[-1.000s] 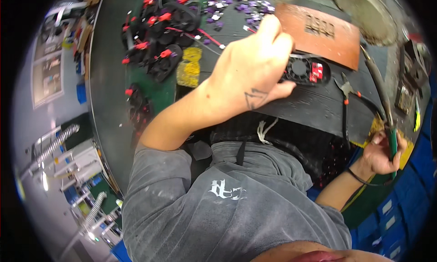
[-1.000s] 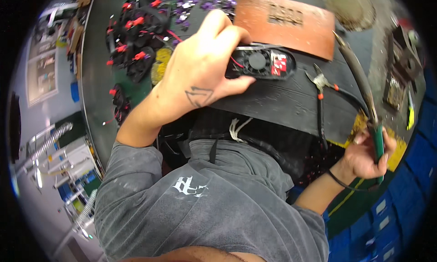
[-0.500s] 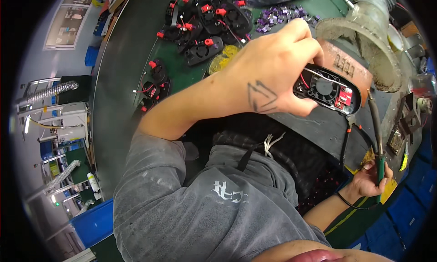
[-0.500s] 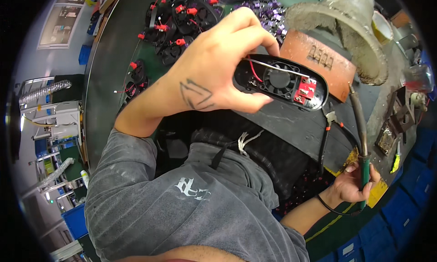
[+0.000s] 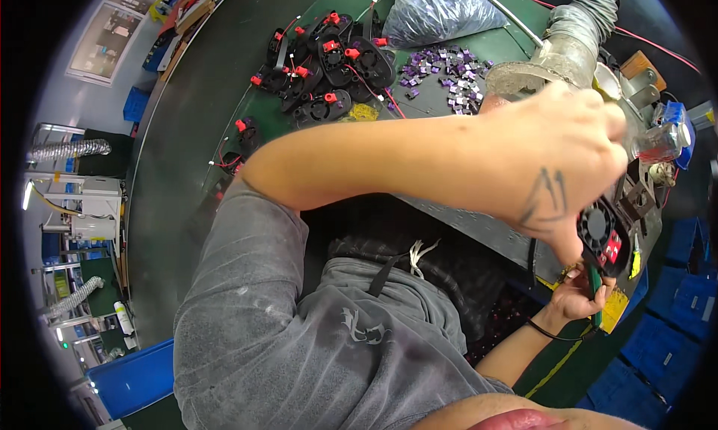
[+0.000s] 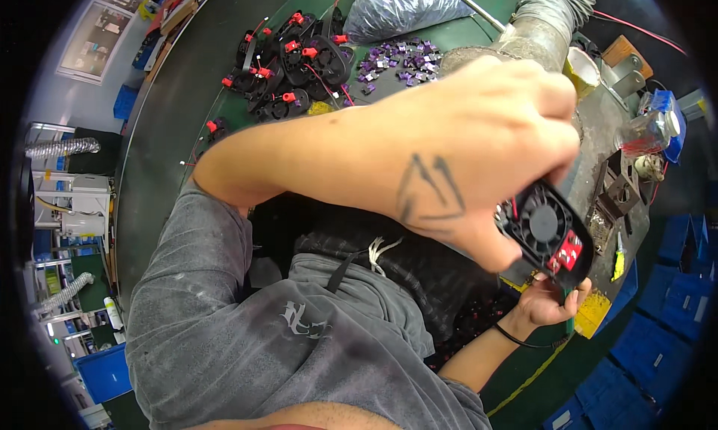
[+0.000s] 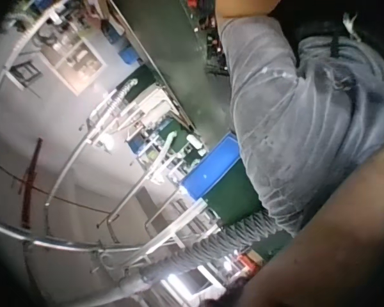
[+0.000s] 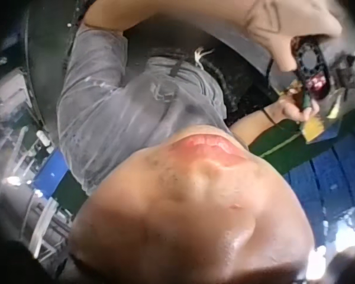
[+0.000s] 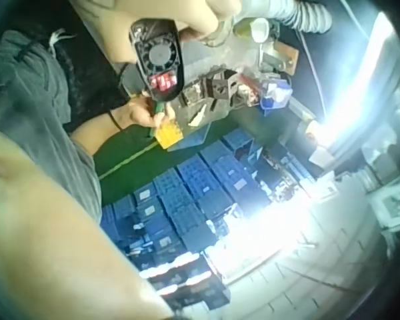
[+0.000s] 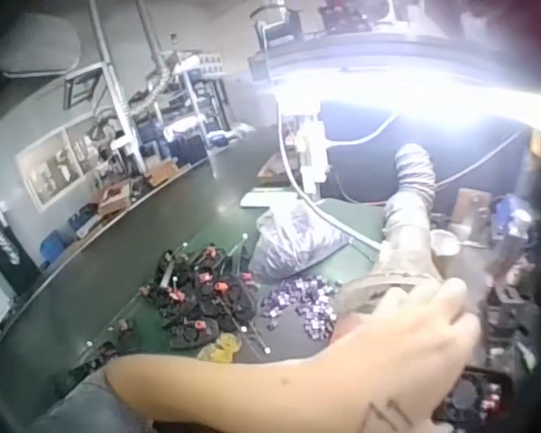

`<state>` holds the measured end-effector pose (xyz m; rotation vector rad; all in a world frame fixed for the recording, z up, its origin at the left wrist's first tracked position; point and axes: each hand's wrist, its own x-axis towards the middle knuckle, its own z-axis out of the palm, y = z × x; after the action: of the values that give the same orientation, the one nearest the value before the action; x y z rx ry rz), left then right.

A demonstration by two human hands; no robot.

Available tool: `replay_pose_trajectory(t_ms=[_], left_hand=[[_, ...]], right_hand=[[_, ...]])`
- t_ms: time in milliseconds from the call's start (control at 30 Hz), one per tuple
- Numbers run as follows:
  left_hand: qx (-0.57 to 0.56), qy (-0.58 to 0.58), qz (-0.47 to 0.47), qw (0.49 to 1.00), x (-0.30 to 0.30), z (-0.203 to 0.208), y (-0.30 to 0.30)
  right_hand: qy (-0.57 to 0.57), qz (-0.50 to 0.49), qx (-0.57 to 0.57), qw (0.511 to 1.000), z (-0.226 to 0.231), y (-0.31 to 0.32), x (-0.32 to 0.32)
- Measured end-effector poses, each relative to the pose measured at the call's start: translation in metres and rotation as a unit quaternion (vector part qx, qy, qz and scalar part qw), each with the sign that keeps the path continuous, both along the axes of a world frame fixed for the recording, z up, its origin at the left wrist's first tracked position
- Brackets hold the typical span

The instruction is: Soldering wires onto electronic components, specifically a cooling fan and circuit board.

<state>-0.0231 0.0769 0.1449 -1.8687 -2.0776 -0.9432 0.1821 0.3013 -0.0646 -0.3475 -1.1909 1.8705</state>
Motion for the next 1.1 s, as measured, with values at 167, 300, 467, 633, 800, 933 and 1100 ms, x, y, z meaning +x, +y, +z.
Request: replay_pose_trajectory(t_ms=[167, 300, 467, 633, 800, 933, 1100], left_hand=[[0.014, 0.011, 0.002, 1.0, 0.006, 0.0, 0.007], [0.066, 0.023, 0.056, 0.996, -0.005, 0.003, -0.022], [-0.099, -0.024, 0.281, 0.954, -0.014, 0.031, -0.131], [-0.17, -0.046, 0.508, 0.843, -0.024, 0.013, -0.286], [-0.162, -0.147, 0.654, 0.725, -0.026, 0.001, -0.407], [-0.165, -0.208, 0.685, 0.678, -0.036, -0.032, -0.466], [-0.255, -0.179, 0.694, 0.649, -0.048, -0.085, -0.487]], right_hand=[[0.009, -0.046, -0.073, 0.996, 0.0, -0.004, -0.004], [0.003, 0.015, -0.004, 1.0, 0.002, 0.0, 0.004], [0.008, 0.032, 0.01, 0.999, -0.003, 0.009, 0.009], [-0.004, 0.017, -0.031, 0.999, -0.004, 0.012, 0.01], [-0.037, 0.025, -0.023, 0.999, -0.006, 0.021, 0.014], [-0.029, 0.046, -0.016, 0.998, -0.008, 0.025, 0.014], [-0.019, 0.05, -0.014, 0.998, -0.005, 0.021, 0.013]])
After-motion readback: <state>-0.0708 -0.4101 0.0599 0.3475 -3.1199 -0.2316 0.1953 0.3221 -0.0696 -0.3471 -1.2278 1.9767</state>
